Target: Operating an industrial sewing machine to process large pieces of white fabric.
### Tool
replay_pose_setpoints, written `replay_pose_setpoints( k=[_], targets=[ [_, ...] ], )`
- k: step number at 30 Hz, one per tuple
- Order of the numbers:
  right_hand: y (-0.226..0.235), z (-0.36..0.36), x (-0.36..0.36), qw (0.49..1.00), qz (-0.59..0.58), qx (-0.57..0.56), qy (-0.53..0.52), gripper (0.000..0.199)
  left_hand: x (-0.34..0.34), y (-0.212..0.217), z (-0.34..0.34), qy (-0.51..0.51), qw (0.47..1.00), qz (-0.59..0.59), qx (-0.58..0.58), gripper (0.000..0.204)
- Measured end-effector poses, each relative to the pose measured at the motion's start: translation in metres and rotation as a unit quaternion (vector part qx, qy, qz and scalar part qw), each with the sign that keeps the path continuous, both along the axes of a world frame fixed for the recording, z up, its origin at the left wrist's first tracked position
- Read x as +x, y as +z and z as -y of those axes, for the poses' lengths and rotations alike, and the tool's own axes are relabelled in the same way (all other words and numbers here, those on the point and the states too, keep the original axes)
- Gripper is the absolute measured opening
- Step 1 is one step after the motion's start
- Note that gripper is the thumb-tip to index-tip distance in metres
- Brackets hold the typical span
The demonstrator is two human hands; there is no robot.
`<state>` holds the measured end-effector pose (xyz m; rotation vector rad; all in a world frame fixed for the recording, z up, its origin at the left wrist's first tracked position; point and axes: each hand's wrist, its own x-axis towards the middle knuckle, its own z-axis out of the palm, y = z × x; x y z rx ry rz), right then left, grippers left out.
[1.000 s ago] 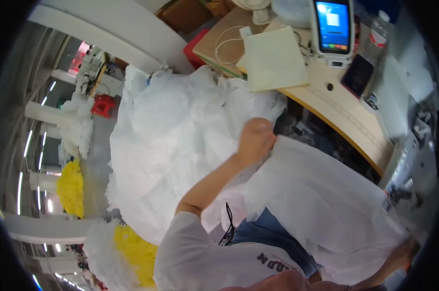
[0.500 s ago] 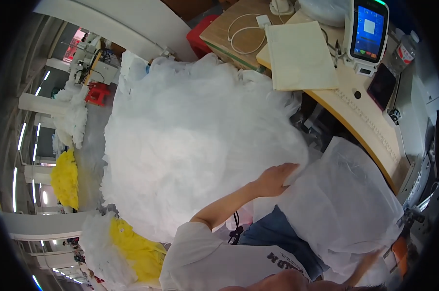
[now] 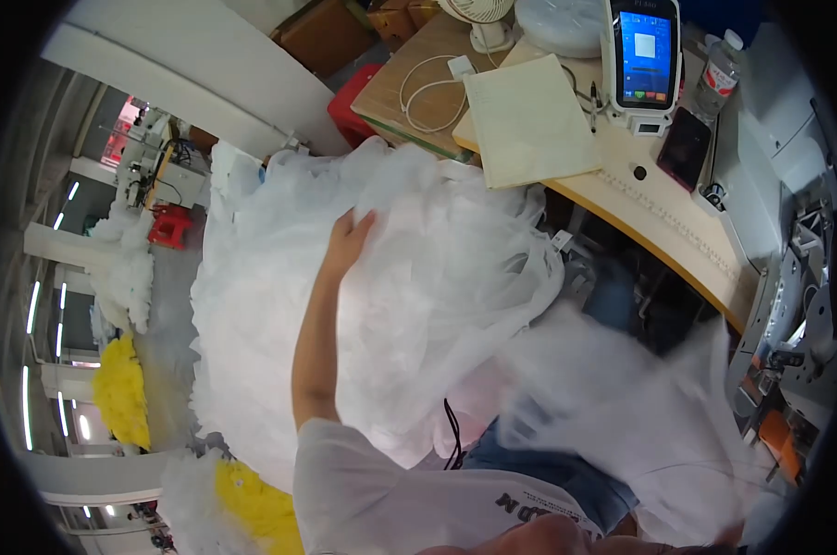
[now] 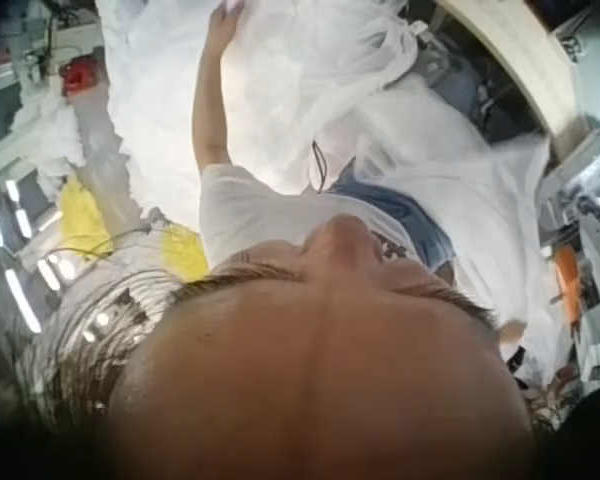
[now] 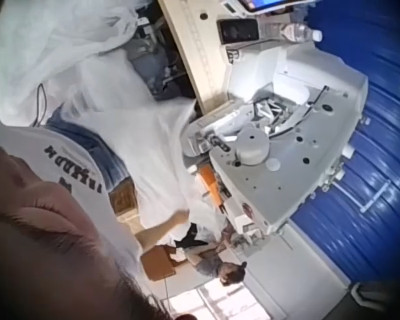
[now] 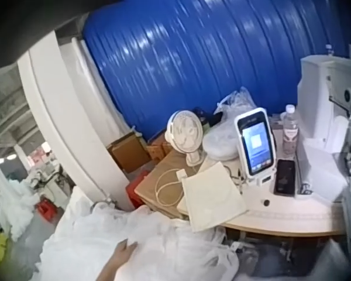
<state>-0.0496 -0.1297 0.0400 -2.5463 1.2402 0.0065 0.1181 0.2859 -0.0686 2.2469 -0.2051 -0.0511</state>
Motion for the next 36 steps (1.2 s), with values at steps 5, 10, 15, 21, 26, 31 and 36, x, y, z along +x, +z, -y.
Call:
replay_pose_setpoints(
  k=[5, 10, 15, 21, 26, 31, 36],
  targets=[
    [0.005, 0.018, -0.077, 0.913, 0.204, 0.350, -0.040, 0.057, -0.100, 0.121, 0.019, 0.006, 0.999, 0.013, -0.030, 0.028],
    [-0.053, 0.022, -0.210, 0.853, 0.293, 0.369, 0.226, 0.083, -0.168, 0.188, 0.055, 0.065, 0.989, -0.097, -0.091, 0.024],
    [-0.021, -0.087, -0.084, 0.786, 0.352, 0.332, 0.385, 0.051, -0.187, 0.236, 0.122, -0.125, 0.991, -0.038, 0.021, 0.018],
    [-0.058, 0.040, -0.218, 0.801, 0.269, 0.099, 0.525, 0.030, -0.256, 0.104, 0.109, -0.492, 0.779, -0.350, 0.170, 0.033],
    [-0.075, 0.061, -0.303, 0.872, 0.055, 0.045, 0.484, 0.028, -0.238, 0.060, 0.176, -0.492, 0.816, -0.299, 0.059, 0.047],
    [-0.073, 0.018, -0.191, 0.958, 0.214, -0.011, 0.189, 0.017, -0.184, 0.011, 0.254, -0.442, 0.880, 0.089, 0.148, 0.046],
    [-0.131, 0.050, -0.154, 0.943, 0.068, 0.276, 0.173, 0.030, -0.136, -0.009, 0.297, -0.523, 0.844, 0.085, 0.090, 0.033]
  ],
)
